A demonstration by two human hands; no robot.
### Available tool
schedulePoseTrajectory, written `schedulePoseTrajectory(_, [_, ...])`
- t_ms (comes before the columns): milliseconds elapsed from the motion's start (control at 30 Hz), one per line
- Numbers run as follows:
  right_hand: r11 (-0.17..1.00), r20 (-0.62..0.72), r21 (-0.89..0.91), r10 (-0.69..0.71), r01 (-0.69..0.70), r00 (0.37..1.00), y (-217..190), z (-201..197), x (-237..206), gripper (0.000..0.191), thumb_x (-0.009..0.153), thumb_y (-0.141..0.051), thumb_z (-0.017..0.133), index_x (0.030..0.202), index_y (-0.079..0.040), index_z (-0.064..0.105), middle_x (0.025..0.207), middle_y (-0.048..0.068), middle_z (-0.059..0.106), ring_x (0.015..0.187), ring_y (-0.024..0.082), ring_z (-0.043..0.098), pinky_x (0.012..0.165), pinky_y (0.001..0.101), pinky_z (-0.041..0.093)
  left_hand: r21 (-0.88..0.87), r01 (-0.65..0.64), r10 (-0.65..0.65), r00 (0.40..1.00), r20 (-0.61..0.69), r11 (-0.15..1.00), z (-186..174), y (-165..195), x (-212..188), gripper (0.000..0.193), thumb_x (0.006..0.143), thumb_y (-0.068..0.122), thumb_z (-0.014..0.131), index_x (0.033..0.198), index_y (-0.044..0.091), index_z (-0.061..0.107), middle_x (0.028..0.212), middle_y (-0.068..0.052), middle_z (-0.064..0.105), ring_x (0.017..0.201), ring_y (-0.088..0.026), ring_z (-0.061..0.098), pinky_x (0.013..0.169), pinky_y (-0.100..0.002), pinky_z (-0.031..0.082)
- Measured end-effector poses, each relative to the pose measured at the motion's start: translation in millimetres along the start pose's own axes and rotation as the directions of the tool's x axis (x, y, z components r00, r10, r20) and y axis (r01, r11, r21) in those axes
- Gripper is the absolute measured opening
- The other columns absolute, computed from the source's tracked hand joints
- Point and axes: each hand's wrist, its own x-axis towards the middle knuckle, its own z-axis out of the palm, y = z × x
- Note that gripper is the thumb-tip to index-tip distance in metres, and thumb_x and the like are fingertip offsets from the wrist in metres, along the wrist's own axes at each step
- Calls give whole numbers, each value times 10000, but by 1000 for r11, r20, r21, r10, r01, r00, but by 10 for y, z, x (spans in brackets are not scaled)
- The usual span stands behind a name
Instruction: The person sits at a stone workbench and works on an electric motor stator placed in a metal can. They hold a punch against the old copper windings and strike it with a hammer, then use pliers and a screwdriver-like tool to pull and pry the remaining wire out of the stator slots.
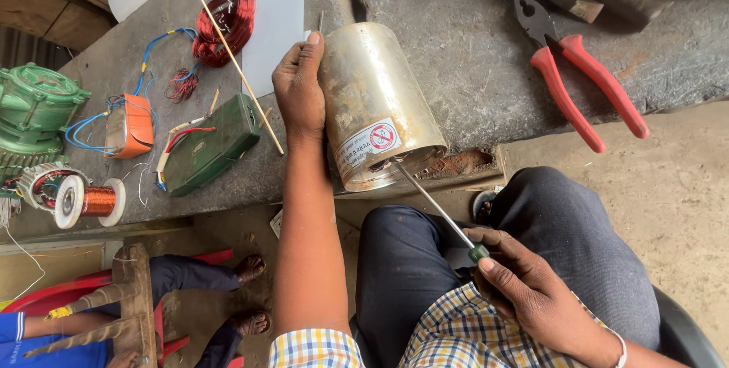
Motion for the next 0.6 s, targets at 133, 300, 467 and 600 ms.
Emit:
schedulePoseTrajectory(133, [982, 75, 174, 67, -79, 995, -41, 1, -26, 452, 1015, -199, 511, 1455, -94, 496, 704, 18, 464, 487, 89, 368, 414, 245, 309, -9, -13, 13, 1000, 9, 1000, -4, -20, 6, 352, 1040, 298, 643, 810, 41, 710, 741, 10, 641, 699, -77, 546, 667, -233, 473])
schedulePoseTrajectory(300, [968, -5, 100, 231, -229, 973, -247, -53, -90, 491, 972, -256, 536, 1457, -195, 494, 644, 20, 468, 448, 92, 315, 395, 244, 245, 13, -15, 14, 1000, 8, 1000, 4, -45, 2, 363, 1042, 309, 639, 805, 42, 706, 737, 22, 623, 706, -71, 532, 665, -232, 460])
schedulePoseTrajectory(467, [987, 8, -79, 140, -139, 990, -444, -88, -31, 516, 974, -269, 567, 1482, -179, 550, 597, -12, 414, 463, 83, 358, 402, 244, 281, 32, -40, 40, 999, -11, 999, 42, -53, 12, 355, 1036, 304, 649, 812, 36, 714, 746, 31, 624, 722, -65, 527, 675, -239, 456])
schedulePoseTrajectory(600, [844, 87, -528, 164, -94, 983, -439, -261, -70, 470, 937, -210, 634, 1404, -163, 643, 715, -18, 585, 582, 63, 447, 502, 234, 396, 329, 12, 21, 995, -97, 944, 155, -1, 66, 460, 1020, 399, 653, 753, 25, 662, 678, -12, 581, 655, -109, 507, 609, -288, 436])
